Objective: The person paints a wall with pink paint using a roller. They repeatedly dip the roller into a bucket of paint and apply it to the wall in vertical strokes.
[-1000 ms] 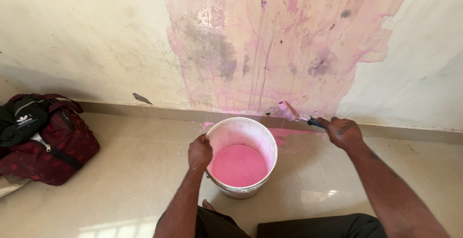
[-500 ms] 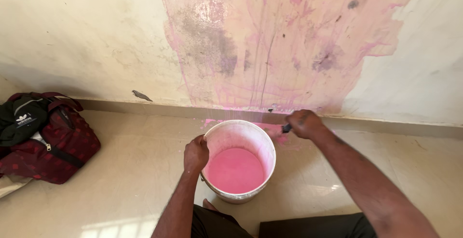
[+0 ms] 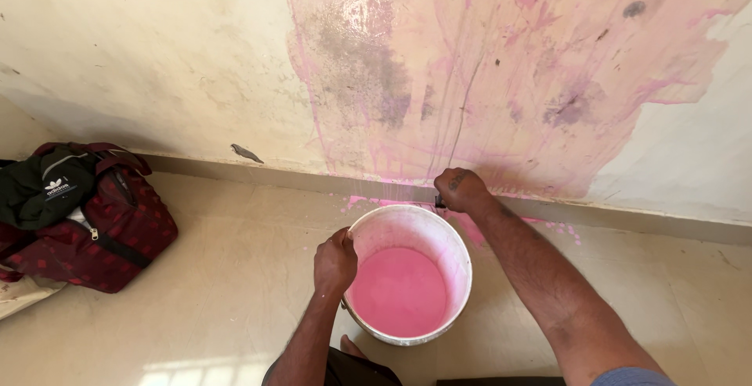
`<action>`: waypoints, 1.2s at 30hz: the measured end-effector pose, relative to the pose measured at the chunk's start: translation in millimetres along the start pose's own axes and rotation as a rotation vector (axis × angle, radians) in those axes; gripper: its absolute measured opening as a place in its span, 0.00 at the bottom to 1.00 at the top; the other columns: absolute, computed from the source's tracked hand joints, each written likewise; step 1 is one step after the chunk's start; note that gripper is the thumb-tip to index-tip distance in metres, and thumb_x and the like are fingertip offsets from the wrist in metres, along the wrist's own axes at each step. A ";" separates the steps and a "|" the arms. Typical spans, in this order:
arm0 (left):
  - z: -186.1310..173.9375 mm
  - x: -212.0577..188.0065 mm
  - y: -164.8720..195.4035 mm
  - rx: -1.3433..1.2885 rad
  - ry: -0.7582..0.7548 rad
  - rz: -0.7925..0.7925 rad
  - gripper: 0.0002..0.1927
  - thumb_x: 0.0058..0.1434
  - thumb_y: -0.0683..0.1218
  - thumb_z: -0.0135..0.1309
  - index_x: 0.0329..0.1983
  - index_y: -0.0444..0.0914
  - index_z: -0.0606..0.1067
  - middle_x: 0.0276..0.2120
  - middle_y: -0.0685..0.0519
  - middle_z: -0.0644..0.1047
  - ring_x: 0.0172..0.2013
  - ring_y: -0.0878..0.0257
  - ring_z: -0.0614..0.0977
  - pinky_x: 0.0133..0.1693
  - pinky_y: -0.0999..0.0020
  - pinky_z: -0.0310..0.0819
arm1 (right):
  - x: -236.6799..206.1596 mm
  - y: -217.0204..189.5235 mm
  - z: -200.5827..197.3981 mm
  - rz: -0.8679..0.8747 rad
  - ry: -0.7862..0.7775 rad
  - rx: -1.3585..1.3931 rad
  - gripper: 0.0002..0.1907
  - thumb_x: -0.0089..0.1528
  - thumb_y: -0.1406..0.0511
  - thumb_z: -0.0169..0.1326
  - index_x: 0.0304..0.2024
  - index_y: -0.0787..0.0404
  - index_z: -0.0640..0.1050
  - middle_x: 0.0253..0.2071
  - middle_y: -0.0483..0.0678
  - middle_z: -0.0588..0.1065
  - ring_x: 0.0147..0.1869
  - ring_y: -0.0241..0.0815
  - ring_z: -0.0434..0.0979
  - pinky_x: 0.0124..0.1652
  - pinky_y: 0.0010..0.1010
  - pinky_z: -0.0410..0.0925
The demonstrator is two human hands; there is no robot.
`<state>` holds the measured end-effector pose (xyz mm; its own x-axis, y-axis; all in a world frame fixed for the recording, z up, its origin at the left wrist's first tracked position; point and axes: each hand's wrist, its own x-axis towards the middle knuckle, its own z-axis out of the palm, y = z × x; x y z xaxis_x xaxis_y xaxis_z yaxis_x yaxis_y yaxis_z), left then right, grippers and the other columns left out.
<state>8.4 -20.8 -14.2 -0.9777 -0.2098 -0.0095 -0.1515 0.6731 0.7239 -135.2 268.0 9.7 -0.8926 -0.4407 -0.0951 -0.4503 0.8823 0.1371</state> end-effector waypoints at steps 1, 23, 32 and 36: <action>-0.6 -1.8 1.3 -0.008 -0.006 -0.018 0.18 0.71 0.51 0.42 0.52 0.43 0.79 0.34 0.40 0.82 0.37 0.40 0.82 0.42 0.46 0.75 | 0.6 -1.9 2.4 0.019 -0.007 -0.006 0.05 0.54 0.67 0.63 0.31 0.62 0.83 0.38 0.58 0.81 0.44 0.56 0.83 0.45 0.43 0.76; 12.8 16.1 9.2 -0.019 0.001 -0.021 0.18 0.71 0.52 0.42 0.52 0.44 0.80 0.37 0.42 0.83 0.40 0.42 0.83 0.44 0.47 0.75 | -42.6 30.5 -149.6 0.141 0.154 -0.065 0.09 0.56 0.61 0.65 0.36 0.56 0.84 0.36 0.53 0.82 0.43 0.52 0.84 0.45 0.43 0.76; 24.3 31.3 5.6 0.008 0.030 0.004 0.17 0.71 0.52 0.43 0.50 0.43 0.80 0.39 0.41 0.82 0.43 0.40 0.82 0.46 0.47 0.75 | -81.2 37.3 -278.5 0.206 0.251 -0.195 0.10 0.58 0.58 0.66 0.38 0.53 0.84 0.35 0.49 0.82 0.41 0.49 0.83 0.43 0.43 0.76; 31.2 40.1 5.0 -0.008 0.030 -0.006 0.17 0.71 0.52 0.43 0.49 0.43 0.81 0.39 0.41 0.82 0.43 0.40 0.82 0.46 0.46 0.75 | -92.4 46.8 -324.8 0.240 0.361 -0.295 0.11 0.59 0.55 0.67 0.39 0.50 0.84 0.35 0.47 0.82 0.42 0.48 0.83 0.44 0.44 0.75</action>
<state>-36.1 -3.7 -32.5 -0.9720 -0.2350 0.0064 -0.1562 0.6659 0.7295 -81.4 296.3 345.2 -0.8992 -0.3064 0.3122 -0.1728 0.9045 0.3899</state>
